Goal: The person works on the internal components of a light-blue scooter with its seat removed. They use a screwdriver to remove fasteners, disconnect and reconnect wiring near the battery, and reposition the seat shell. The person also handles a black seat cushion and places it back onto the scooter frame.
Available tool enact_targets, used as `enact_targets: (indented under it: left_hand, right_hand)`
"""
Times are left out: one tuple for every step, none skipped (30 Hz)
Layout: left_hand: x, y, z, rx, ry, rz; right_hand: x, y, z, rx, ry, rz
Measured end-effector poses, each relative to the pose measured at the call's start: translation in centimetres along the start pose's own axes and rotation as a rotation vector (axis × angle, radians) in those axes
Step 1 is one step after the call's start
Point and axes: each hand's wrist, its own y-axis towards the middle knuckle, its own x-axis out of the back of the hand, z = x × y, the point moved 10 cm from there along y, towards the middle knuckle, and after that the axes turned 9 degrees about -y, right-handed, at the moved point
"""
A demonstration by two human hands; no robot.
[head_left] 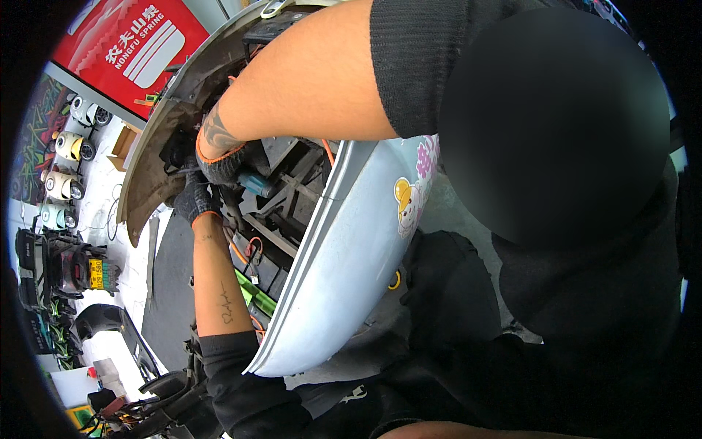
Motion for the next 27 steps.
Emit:
enact_targets:
  left_hand:
    - [0.0,0.0,0.4,0.04,-0.021,0.004]
    - [0.0,0.1,0.1,-0.002,0.027,0.015]
    - [0.0,0.4,-0.1,-0.017,0.072,0.02]
    - [0.1,0.7,-0.1,-0.034,0.085,0.022]
    - [0.1,1.0,-0.4,-0.061,0.116,0.025]
    - [0.0,1.2,-0.5,-0.089,0.117,0.024]
    - [0.2,1.4,-0.4,-0.074,0.117,0.003]
    - [0.0,1.5,-0.8,-0.123,0.122,0.013]
    - [0.1,1.5,-0.9,-0.128,0.124,0.004]
    - [0.1,1.3,-1.0,-0.132,0.127,-0.005]
    - [0.1,1.0,-1.1,-0.135,0.131,-0.014]
    - [0.2,0.5,-1.2,-0.137,0.138,-0.023]
    - [0.5,0.1,-1.0,-0.099,0.137,-0.056]
    - [0.0,-0.3,-0.9,-0.073,0.103,-0.004]
    - [-0.3,-0.6,-0.4,-0.008,0.06,0.026]
    - [-0.6,-0.9,-0.1,0.044,-0.016,0.06]
    - [-0.6,-0.9,-0.3,0.045,0.004,0.034]
    - [-0.7,-0.9,-0.5,0.03,0.015,0.028]
    - [-0.7,-0.9,-0.9,0.003,0.02,0.021]
    - [-0.5,-0.9,-0.8,0.002,0.026,-0.007]
    - [-0.5,-0.8,-1.5,-0.067,0.056,-0.021]
    - [-0.7,-0.9,-2.0,-0.126,0.062,-0.019]
    - [-0.6,-0.9,-2.2,-0.15,0.084,-0.031]
    - [-0.4,-0.9,-2.3,-0.168,0.119,-0.063]
    - [-0.8,-1.0,-2.0,-0.147,-0.011,-0.002]
    - [-1.3,-1.0,-2.1,-0.131,-0.063,0.049]
    - [-1.7,-1.1,-2.1,-0.104,-0.101,0.102]
  right_hand:
    - [0.0,0.0,0.1,0.001,-0.002,0.001]
    - [0.1,0.0,0.1,0.001,-0.003,-0.004]
    - [0.1,0.1,0.1,-0.002,0.002,-0.006]
    - [0.2,0.1,0.2,-0.001,0.002,-0.004]
    - [0.2,0.1,0.2,-0.004,0.004,-0.006]
    - [0.3,0.1,0.3,-0.005,0.007,-0.005]
    - [0.3,0.1,0.3,-0.006,0.007,-0.007]
    - [0.4,0.1,0.3,-0.008,0.009,-0.01]
    - [0.3,0.1,0.3,-0.011,0.011,-0.01]
    - [0.4,0.1,0.3,-0.011,0.011,-0.012]
    - [0.4,0.2,0.2,-0.014,0.012,-0.013]
    - [0.3,0.2,0.2,-0.015,0.014,-0.012]
    - [0.3,0.2,0.2,-0.015,0.017,-0.015]
    - [0.3,0.3,0.1,-0.015,0.023,-0.018]
    - [0.2,0.4,0.1,-0.016,0.023,-0.018]
    - [0.3,0.6,0.1,-0.018,0.025,-0.02]
    - [0.2,0.8,0.2,-0.018,0.031,-0.021]
    - [0.2,1.1,0.2,-0.022,0.034,-0.023]
    - [0.1,1.5,0.3,-0.031,0.039,-0.021]
    - [0.1,1.9,0.4,-0.034,0.037,-0.018]
    - [-0.1,2.4,0.5,-0.039,0.038,-0.016]
    - [-0.2,3.0,0.6,-0.052,0.045,-0.017]
    - [-0.3,3.5,0.6,-0.057,0.058,-0.011]
    - [-0.7,4.1,0.7,-0.073,0.075,-0.012]
    - [-1.0,4.7,0.6,-0.086,0.091,-0.012]
    - [-1.4,5.3,0.7,-0.097,0.112,-0.012]
    - [-1.9,6.0,0.8,-0.104,0.149,-0.014]
